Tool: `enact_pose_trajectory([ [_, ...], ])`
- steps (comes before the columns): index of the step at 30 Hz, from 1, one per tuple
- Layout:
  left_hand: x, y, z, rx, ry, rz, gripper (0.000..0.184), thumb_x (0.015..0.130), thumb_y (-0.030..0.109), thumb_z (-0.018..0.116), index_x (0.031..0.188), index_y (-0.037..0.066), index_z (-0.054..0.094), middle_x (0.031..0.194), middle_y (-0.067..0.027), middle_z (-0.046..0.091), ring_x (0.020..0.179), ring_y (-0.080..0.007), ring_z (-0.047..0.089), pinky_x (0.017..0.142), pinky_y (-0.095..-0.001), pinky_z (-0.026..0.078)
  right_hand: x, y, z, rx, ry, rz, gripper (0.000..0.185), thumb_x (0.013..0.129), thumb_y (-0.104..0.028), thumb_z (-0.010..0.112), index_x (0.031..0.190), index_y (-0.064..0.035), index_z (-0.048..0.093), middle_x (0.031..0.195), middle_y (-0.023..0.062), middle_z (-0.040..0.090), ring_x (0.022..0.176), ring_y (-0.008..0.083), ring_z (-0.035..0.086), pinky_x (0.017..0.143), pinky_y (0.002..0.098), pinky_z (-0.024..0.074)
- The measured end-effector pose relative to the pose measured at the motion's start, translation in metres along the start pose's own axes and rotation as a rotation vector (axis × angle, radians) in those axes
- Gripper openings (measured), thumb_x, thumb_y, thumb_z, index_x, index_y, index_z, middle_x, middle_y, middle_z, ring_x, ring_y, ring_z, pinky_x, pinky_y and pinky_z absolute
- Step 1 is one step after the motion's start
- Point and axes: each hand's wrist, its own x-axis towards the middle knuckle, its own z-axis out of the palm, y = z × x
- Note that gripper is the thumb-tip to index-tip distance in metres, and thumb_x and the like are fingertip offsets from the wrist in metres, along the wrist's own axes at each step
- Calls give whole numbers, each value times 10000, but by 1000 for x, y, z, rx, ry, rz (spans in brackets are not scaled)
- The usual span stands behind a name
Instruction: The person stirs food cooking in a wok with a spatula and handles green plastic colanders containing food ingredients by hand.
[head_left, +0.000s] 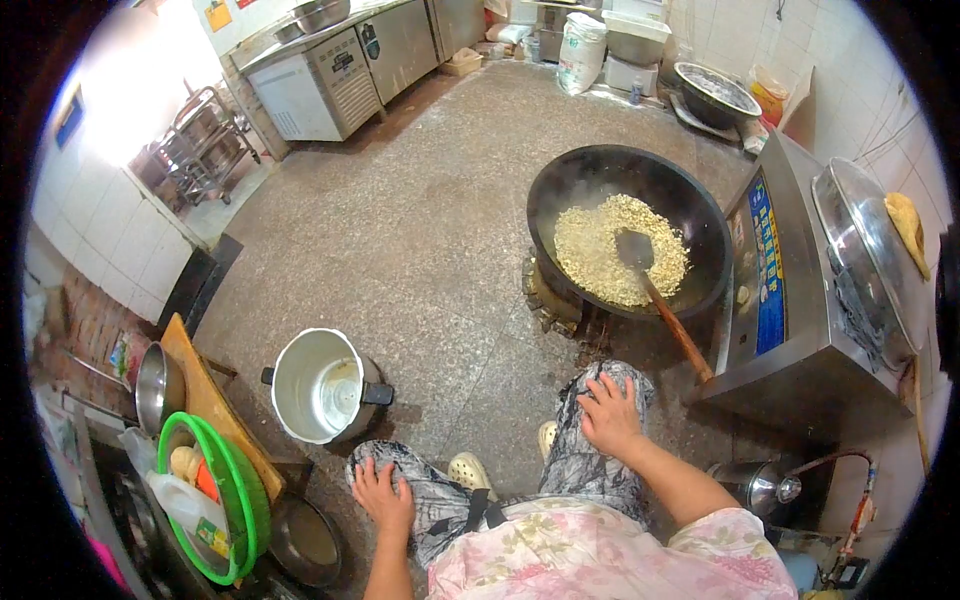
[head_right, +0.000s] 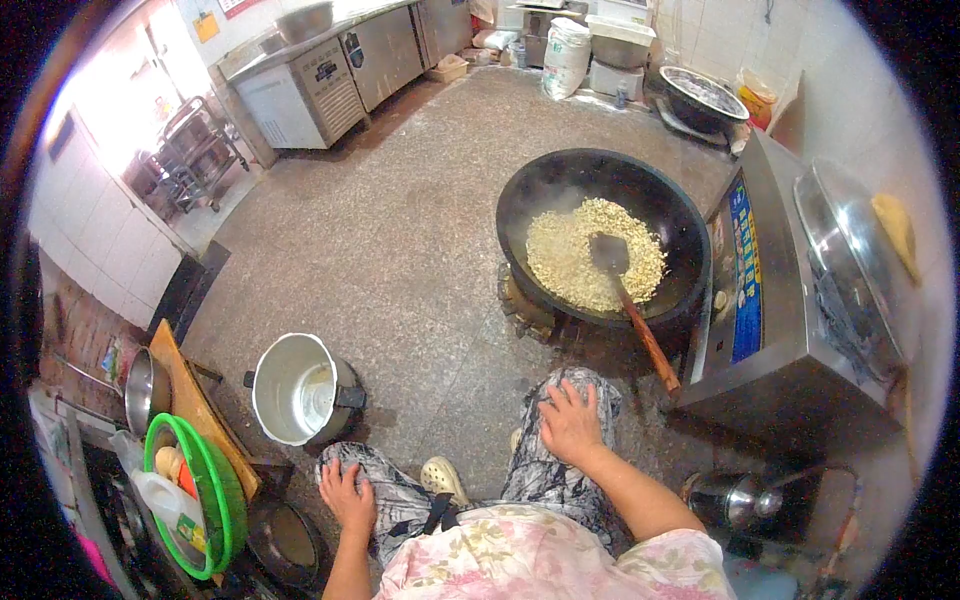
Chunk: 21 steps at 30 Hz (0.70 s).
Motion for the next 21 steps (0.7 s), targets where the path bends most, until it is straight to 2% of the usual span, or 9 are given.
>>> enact_pose_trajectory([
  [21, 0, -1, 1, 4, -9, -17, 334, 715, 176, 619, 1040, 99, 607, 1324, -148, 419, 1264, -377, 306, 1034, -536, 190, 0, 1, 1, -3, 10, -7, 325, 708, -223, 619, 1015, -116, 623, 1225, 98, 501, 1219, 314, 376, 990, 609, 212],
])
